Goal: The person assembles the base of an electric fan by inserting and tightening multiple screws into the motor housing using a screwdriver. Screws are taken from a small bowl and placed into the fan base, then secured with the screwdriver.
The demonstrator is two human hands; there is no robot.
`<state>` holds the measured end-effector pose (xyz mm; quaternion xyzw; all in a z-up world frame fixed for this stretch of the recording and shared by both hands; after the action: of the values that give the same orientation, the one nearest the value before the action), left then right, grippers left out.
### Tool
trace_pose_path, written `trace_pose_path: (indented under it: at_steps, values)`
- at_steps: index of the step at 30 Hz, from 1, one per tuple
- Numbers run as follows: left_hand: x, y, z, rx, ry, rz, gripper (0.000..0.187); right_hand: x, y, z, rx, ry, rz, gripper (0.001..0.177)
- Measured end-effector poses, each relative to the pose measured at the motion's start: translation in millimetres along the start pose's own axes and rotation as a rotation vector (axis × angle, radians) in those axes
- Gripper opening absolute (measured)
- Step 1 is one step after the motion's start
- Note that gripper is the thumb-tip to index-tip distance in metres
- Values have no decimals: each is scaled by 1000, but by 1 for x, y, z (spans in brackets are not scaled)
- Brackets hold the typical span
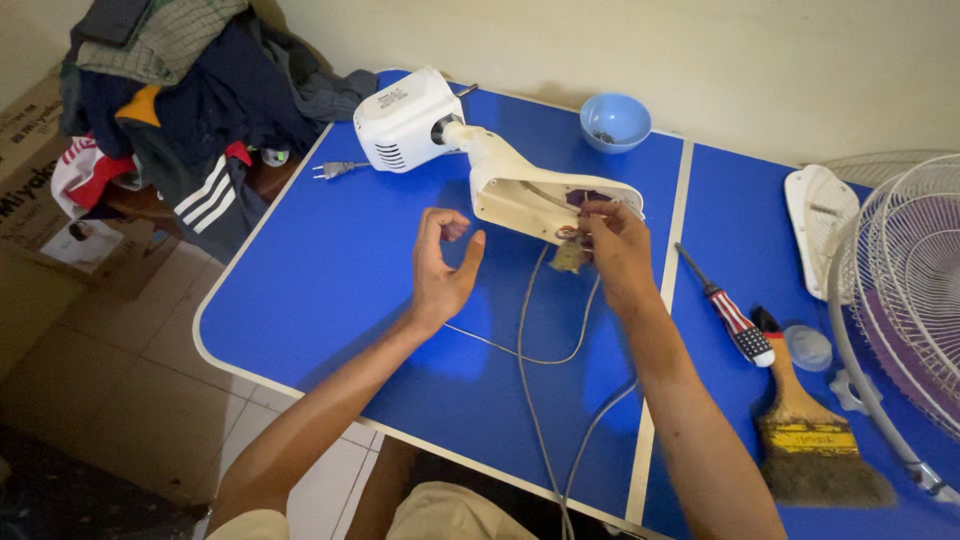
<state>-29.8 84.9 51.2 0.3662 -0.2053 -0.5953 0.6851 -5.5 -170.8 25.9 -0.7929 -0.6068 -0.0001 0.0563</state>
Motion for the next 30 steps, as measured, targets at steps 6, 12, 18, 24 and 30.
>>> trace_pose_path:
  at_steps: [6,12,18,24,30]
  values:
    - [1,5,26,194,162,-199,17,-1,6,-10,-302,-407,161,22]
    - [35,4,45,392,490,-492,39,6,-14,-25,-531,-765,253,19]
    - [84,7,30,406,907,-590,58,12,-26,-38,-706,-945,277,17]
    - [104,9,13,291,984,-671,76,10,-21,-37,-709,-968,284,16]
    - [110,10,6,279,964,-680,81,10,-15,-33,-703,-1038,227,19]
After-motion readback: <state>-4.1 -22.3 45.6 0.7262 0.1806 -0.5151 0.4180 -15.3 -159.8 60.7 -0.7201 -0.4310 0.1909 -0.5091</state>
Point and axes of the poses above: each hand's wrist, its own y-axis towards the middle knuckle, its own x-axis out of the palm, z = x × y, the point moved 4 cm from there along y, towards the middle knuckle, and after that the axes turned 3 degrees about x, right-handed, at the moved point
